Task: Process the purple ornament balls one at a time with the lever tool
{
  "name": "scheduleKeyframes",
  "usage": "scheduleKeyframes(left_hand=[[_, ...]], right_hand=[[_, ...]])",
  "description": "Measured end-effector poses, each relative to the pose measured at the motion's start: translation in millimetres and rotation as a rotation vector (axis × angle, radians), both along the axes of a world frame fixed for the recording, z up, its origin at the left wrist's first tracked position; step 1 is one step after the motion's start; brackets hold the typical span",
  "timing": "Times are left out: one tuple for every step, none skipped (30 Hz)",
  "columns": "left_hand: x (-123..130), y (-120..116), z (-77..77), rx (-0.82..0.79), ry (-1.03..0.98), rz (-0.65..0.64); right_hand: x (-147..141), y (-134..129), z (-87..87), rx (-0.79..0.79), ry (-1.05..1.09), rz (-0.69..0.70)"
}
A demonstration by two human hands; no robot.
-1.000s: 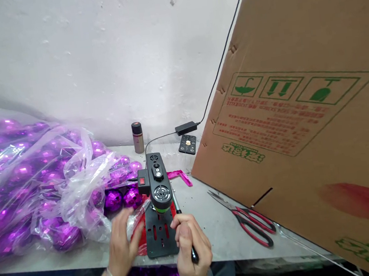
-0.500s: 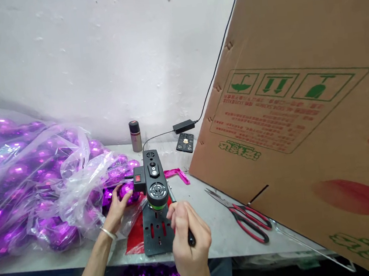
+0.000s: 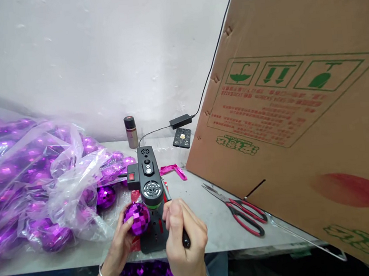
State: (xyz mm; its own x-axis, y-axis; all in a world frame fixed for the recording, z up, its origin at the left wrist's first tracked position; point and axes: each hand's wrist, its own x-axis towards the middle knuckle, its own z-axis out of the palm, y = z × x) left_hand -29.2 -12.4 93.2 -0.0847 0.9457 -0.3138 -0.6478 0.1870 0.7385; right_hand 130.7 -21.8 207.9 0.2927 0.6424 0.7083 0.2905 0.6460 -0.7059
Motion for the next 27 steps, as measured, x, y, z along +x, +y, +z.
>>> scheduleKeyframes(left_hand=[[-1, -4, -1.6, -0.048, -0.023, -0.014], [-3, -8, -3.5, -0.116, -0.051, -0.021], [-7, -11, -5.7, -0.194, -0.083, -0.02], [-12, -13, -8.6, -0.264, -0.122, -0.019], [-17, -15, -12.1, -0.314, -0.166, -0.015], [-23, -17, -16.3, -0.334, -0.214, -0.009], [-28, -18, -20.6, -0.331, -0.261, -0.004], [-33, -19, -24.7, -0.315, -0.298, 0.002], [-36, -19, -27.8, -0.296, -0.316, 0.01], [-38, -20, -29.5, -0.281, -0.317, 0.018], [-39, -20, -29.2, -0.275, -0.306, 0.023], [-38, -19, -27.1, -0.276, -0.29, 0.022], [-37, -18, -23.2, -0.284, -0.269, 0.02], [-34, -17, -18.2, -0.297, -0.249, 0.015], [-32, -15, -12.8, -0.315, -0.231, 0.006], [-29, -14, -7.8, -0.329, -0.217, -0.004], [-27, -12, -4.1, -0.342, -0.204, -0.013], [-26, -11, -2.0, -0.354, -0.194, -0.023], [-25, -11, -1.8, -0.363, -0.189, -0.036], [-24, -11, -3.3, -0.365, -0.188, -0.048], [-24, -11, -6.2, -0.361, -0.192, -0.058], [-24, -12, -9.8, -0.354, -0.197, -0.062], [-24, -12, -13.4, -0.345, -0.195, -0.062], [-24, -13, -16.3, -0.335, -0.186, -0.059], [-24, -13, -18.1, -0.326, -0.169, -0.057], [-23, -13, -18.7, -0.318, -0.147, -0.057], [-22, -12, -18.3, -0.307, -0.121, -0.058]], right_hand=[[0, 0, -0.3, 0.002, -0.003, 0.002], [0, -1, -0.6, 0.004, -0.007, 0.003], [0, -1, -0.7, 0.004, -0.01, 0.004], [1, -2, -0.9, 0.007, -0.011, 0.004], [1, -2, -1.0, 0.008, -0.011, 0.003], [1, -3, -1.1, 0.01, -0.007, 0.002], [0, -3, -1.1, 0.013, -0.002, 0.0], [0, -3, -1.2, 0.015, 0.005, -0.001], [0, -3, -1.3, 0.014, 0.009, -0.003], [0, -3, -1.4, 0.011, 0.011, -0.004], [0, -3, -1.3, 0.01, 0.012, -0.005], [0, -3, -1.3, 0.009, 0.011, -0.004], [0, -3, -1.1, 0.006, 0.009, -0.001], [0, -4, -0.9, 0.003, 0.007, 0.001], [1, -4, -0.7, -0.002, 0.006, 0.005], [1, -4, -0.3, -0.008, 0.004, 0.007], [1, -4, 0.1, -0.013, 0.001, 0.008], [1, -4, 0.6, -0.018, -0.002, 0.006], [1, -4, 1.2, -0.019, -0.005, 0.004], [1, -4, 1.7, -0.02, -0.009, 0.0], [1, -4, 2.2, -0.02, -0.013, -0.003], [1, -5, 2.4, -0.018, -0.016, -0.007], [1, -5, 2.4, -0.018, -0.017, -0.009], [1, -5, 2.1, -0.018, -0.019, -0.008], [1, -5, 1.6, -0.017, -0.02, -0.006], [1, -6, 0.8, -0.019, -0.02, -0.003], [2, -6, 0.1, -0.022, -0.019, 0.001]])
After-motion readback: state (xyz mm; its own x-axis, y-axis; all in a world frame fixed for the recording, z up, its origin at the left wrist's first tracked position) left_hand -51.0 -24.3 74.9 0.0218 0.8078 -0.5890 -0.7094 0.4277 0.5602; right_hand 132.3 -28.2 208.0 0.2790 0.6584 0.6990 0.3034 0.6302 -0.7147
